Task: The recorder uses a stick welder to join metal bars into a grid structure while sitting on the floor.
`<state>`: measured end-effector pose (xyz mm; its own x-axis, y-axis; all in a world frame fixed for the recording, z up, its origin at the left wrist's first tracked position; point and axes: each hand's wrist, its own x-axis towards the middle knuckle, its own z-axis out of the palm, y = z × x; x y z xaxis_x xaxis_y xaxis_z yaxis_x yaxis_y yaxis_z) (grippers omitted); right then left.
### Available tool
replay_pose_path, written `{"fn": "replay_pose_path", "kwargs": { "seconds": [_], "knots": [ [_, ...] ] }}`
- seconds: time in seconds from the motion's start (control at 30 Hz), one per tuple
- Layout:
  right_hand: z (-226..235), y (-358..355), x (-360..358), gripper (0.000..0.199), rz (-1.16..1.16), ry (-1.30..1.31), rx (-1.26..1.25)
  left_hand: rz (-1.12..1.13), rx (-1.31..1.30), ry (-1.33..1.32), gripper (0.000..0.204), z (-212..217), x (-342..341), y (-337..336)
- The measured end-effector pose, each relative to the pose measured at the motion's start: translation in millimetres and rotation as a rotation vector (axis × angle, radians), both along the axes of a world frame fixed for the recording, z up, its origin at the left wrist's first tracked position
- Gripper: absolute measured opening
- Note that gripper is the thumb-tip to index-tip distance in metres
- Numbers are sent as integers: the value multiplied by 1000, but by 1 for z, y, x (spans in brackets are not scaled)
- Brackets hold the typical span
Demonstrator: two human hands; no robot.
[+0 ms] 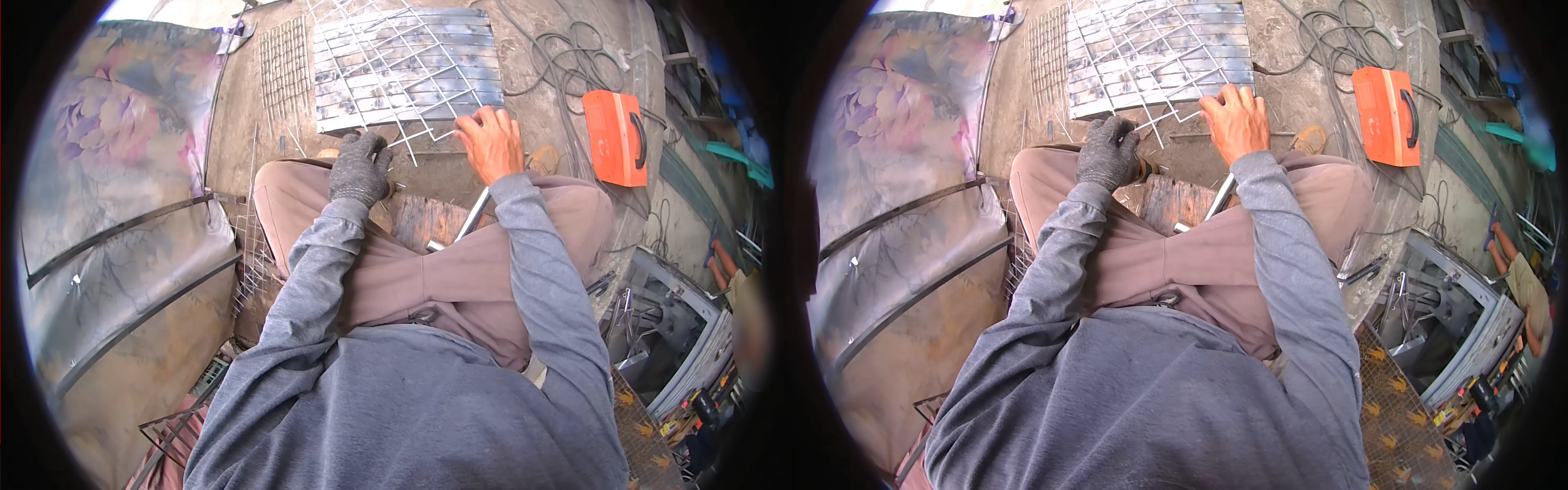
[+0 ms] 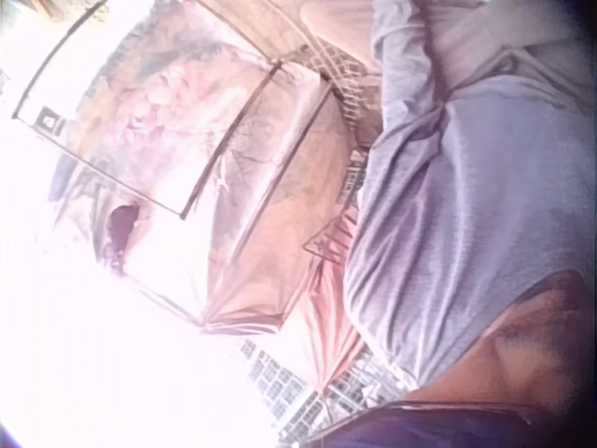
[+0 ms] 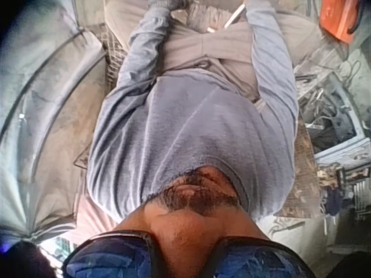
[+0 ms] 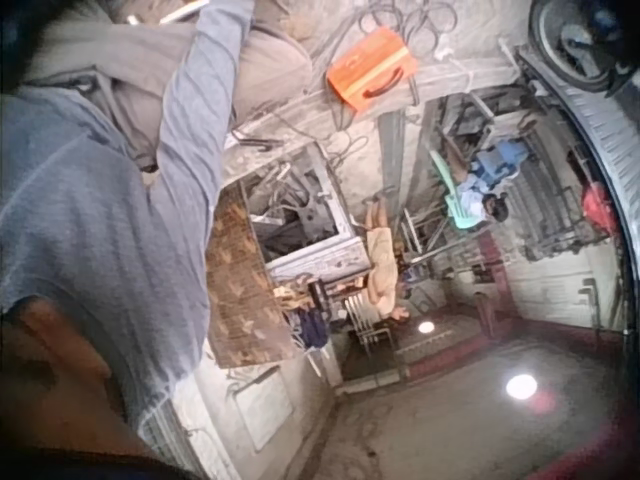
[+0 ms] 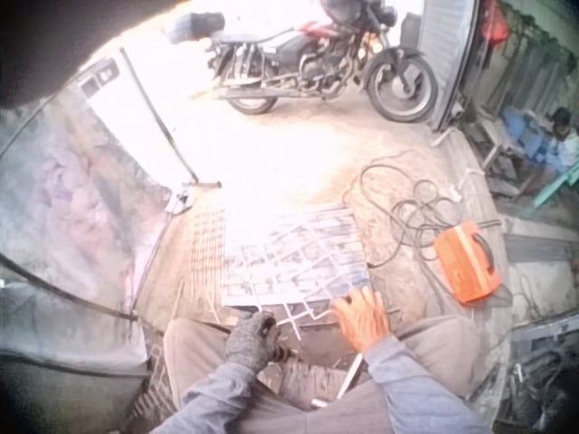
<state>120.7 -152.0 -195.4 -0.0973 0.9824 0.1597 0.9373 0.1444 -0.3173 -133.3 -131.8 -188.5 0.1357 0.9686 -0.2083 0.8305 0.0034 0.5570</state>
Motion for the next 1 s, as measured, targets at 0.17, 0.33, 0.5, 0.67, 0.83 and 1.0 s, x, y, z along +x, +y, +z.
{"fn": "replay_pose_path", "kwargs": {
  "seconds": [0.17,0.33,0.5,0.67,0.83,1.0],
  "knots": [
    [9,7,9,13,-71,-15,23,36,-19,13,26,-6,-13,-1],
    [6,12,9,14,-87,-1,22,-5,-8,-55,22,-8,-14,-3],
    [3,11,2,17,14,28,64,17,-62,-52,26,6,-9,-5],
    [6,9,-4,15,30,58,52,43,-123,-85,27,1,-7,-8],
    [6,7,-11,13,-9,50,-38,20,-116,-148,26,3,-6,-9],
    [4,8,-11,13,-20,47,-19,8,-137,-185,24,-1,-10,-4]
  ]
}}
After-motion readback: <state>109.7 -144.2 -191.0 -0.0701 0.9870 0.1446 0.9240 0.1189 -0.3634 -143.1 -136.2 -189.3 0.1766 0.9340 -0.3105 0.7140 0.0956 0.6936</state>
